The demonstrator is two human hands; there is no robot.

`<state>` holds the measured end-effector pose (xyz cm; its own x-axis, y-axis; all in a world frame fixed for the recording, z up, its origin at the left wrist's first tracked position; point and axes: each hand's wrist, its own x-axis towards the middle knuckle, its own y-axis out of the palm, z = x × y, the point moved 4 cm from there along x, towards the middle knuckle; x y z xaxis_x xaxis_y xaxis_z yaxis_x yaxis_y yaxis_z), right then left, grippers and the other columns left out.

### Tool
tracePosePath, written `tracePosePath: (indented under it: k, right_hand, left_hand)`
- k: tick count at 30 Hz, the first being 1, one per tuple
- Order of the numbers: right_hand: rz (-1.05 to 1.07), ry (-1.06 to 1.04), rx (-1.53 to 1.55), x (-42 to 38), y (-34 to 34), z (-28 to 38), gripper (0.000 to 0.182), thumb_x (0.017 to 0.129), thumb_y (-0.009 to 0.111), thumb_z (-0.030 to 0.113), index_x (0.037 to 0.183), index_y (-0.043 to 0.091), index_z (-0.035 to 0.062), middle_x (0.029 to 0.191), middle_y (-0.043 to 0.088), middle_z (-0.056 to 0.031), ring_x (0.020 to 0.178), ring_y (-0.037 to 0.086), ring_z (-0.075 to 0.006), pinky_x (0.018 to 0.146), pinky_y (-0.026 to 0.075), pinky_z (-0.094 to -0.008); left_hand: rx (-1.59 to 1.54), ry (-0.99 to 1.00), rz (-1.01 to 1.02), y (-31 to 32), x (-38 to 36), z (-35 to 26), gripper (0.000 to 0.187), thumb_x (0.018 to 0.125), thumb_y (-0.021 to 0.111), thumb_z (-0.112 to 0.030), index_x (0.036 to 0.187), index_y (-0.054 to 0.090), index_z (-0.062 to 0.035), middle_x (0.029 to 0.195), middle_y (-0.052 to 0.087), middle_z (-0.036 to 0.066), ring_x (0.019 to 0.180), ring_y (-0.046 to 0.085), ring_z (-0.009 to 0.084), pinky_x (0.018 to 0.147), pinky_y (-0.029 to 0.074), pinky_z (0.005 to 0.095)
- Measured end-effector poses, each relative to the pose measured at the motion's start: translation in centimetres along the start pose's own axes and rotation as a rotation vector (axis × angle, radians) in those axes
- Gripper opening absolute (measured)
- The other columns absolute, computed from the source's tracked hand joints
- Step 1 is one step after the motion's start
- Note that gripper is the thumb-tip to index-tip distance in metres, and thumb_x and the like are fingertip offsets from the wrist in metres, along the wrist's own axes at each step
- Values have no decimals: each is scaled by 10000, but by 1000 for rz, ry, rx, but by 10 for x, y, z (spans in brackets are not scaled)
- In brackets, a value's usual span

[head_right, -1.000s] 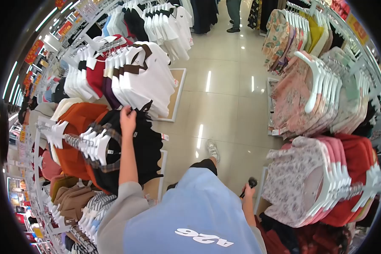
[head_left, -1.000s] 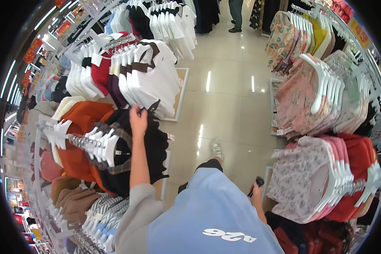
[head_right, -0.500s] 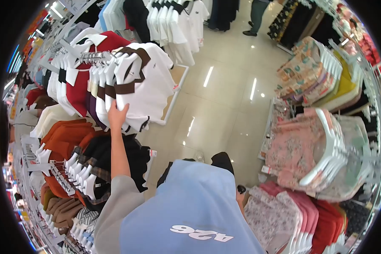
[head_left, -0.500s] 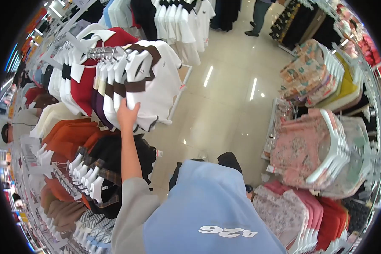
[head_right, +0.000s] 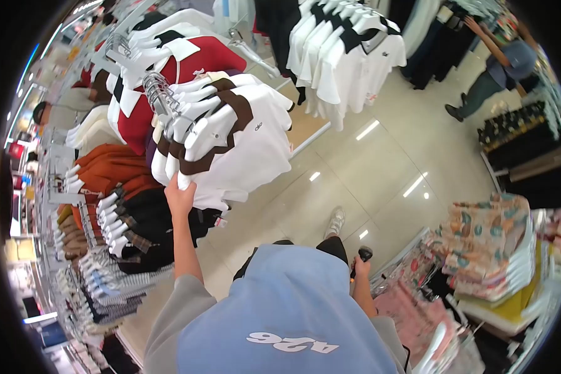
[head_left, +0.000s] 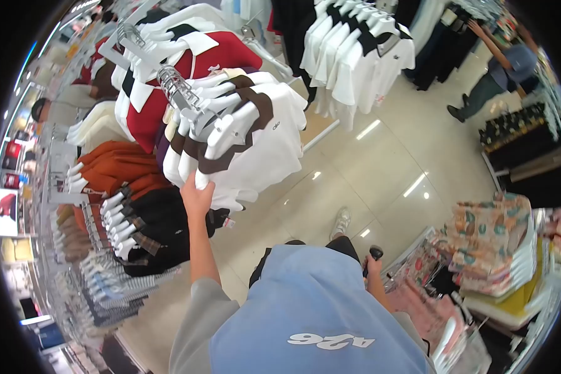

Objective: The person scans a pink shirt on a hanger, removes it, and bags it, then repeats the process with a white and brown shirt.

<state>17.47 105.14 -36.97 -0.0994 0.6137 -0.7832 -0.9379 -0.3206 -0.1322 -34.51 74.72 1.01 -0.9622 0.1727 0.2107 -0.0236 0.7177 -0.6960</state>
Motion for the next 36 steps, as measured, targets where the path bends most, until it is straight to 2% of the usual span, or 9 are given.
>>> tracePosePath:
  k: [7, 11, 14, 17, 21, 23, 25, 28, 36]
  right_hand:
    - [282, -72, -194, 96, 30, 143, 202, 727, 652, 76, 862, 506, 40, 665, 517, -56, 456, 486, -149, 418, 398, -272]
    - [502, 1, -332, 106, 105, 200, 286, 744, 655, 120, 1000, 546, 54, 882, 574, -58, 797, 576, -146, 638, 494, -298]
    - [744, 13, -467, 91, 180, 209, 440, 769, 626, 149, 1197, 527, 114, 1112, 537, -15, 1047, 507, -155, 769, 494, -402]
    - [974, 127, -579, 41, 252, 199, 534, 784, 590, 143, 1305, 472, 160, 1274, 475, 5, 1182, 435, -180, 840, 479, -479]
    - [1343, 476, -263, -81, 310, 164, 462, 794, 570, 93, 1249, 491, 94, 1181, 566, -97, 1090, 552, -254, 869, 486, -493]
    - [1297, 466, -328, -112, 320, 130, 341, 794, 595, 89, 1134, 563, 71, 1005, 642, -95, 903, 627, -243, 790, 522, -397]
    - [1362, 460, -300, -172, 320, 111, 309, 803, 579, 84, 1112, 571, 60, 1000, 643, -103, 892, 629, -245, 776, 518, -389]
    - [1368, 715, -225, -273, 312, 86, 278, 822, 571, 98, 1091, 581, 30, 977, 651, -106, 862, 634, -234, 755, 514, -389]
    - [1482, 569, -910, -482, 290, -3, 415, 775, 673, 43, 1168, 538, 48, 988, 608, -58, 899, 620, -182, 774, 518, -353]
  left_hand:
    - [-32, -133, -100, -26, -95, -31, 268, 647, 619, -42, 909, 611, 16, 677, 589, 56, 669, 500, 62, 634, 450, 251]
    - [-43, -335, -128, -66, -168, -29, 295, 653, 623, -31, 945, 615, 14, 832, 633, 35, 796, 541, 88, 733, 438, 258]
    - [-160, -437, -285, -98, -245, -8, 325, 655, 657, -32, 971, 604, 25, 948, 638, 57, 877, 559, 129, 820, 428, 284]
    - [-266, -456, -429, -129, -313, -14, 325, 659, 688, -41, 968, 607, 20, 945, 633, 52, 877, 559, 136, 827, 428, 294]
    - [-435, -581, -682, -150, -413, 16, 349, 640, 710, -43, 969, 608, 15, 951, 631, 55, 864, 571, 144, 820, 432, 306]
    - [-547, -616, -755, -151, -449, 25, 398, 644, 711, -51, 1015, 583, 16, 978, 618, 60, 873, 566, 152, 836, 430, 311]
    - [-584, -761, -963, -136, -487, 45, 471, 659, 707, -42, 1092, 529, 8, 1001, 598, 60, 884, 554, 150, 845, 432, 312]
    - [-675, -900, -977, -112, -505, 62, 416, 712, 723, -34, 1068, 509, -12, 969, 590, 56, 836, 552, 136, 792, 460, 295]
    - [-1146, -601, -1051, -91, -474, 82, 528, 666, 741, 20, 1144, 517, 18, 1066, 625, 119, 943, 623, 191, 847, 501, 342]
